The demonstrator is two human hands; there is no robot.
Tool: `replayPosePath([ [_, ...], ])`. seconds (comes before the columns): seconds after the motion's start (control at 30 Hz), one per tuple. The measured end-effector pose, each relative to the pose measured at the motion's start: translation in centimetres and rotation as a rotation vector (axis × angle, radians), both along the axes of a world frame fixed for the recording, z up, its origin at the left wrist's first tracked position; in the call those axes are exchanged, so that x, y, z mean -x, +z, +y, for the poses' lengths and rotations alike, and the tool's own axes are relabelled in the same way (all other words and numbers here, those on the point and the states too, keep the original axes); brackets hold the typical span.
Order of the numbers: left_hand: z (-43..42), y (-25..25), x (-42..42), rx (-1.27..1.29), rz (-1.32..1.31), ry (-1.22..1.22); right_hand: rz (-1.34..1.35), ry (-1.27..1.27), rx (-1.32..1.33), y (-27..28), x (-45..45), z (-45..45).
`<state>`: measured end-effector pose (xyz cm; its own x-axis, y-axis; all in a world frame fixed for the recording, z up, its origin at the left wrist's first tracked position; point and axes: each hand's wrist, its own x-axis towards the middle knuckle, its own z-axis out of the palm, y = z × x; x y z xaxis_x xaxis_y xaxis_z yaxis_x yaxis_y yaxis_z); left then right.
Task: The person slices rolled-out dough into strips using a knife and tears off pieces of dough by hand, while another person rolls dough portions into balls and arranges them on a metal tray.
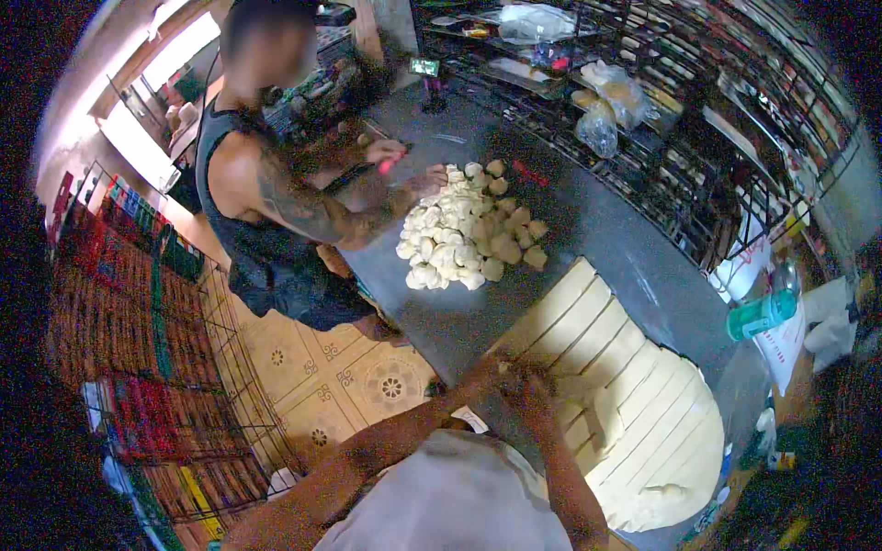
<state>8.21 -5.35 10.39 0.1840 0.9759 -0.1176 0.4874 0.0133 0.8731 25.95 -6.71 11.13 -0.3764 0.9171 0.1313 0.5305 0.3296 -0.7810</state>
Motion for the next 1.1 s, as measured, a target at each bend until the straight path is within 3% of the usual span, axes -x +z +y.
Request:
replayPosePath([
  [0.07,-0.9,2.3,-1.6,-0.194,0.036,0.189,0.015,-0.02,0.075,-0.4,-0.8,-0.5],
  [0.27,1.0,0.7,-1.7,-0.031,0.428,0.075,0.098,-0.091,0.307,2.6,0.8,1.0],
  [0.4,1.8,-1.7,-2.1,0.042,-0.014,0.237,-0.127,-0.059,0.025,3.9,0.9,0.7],
  [0.43,1.3,-1.2,-1.8,0.156,-0.402,0.283,-0.136,-0.056,0.025,4.9,1.4,0.7],
  [0.47,0.8,-0.4,-1.2,0.27,-0.787,0.322,0.034,0.084,-0.154,6.8,2.5,1.1],
  [0.5,2.6,-3.3,-0.7,0.271,-0.792,0.326,0.209,0.227,-0.33,8.9,3.8,1.6],
  [0.57,8.0,-8.3,0.7,0.107,0.606,0.041,0.565,0.512,-0.671,11.5,5.2,2.0],
  [0.6,7.7,-5.8,0.4,0.106,0.602,0.036,0.56,0.508,-0.671,11.1,4.7,2.1],
  [0.73,7.1,6.8,4.2,-0.535,-0.069,0.215,0.556,-0.304,0.214,6.3,3.8,3.5],
  [0.8,5.8,2.2,6.9,-0.027,-0.377,-0.399,0.456,-0.212,0.13,5.4,3.6,2.5],
  [0.9,2.0,-3.6,1.6,-0.102,-0.496,-0.275,0.101,0.043,-0.131,4.1,1.9,0.6],
  [1.1,1.1,1.7,0.9,0.047,-0.1,-0.294,-0.2,0.067,-0.022,-1.5,-2.2,-0.5],
])
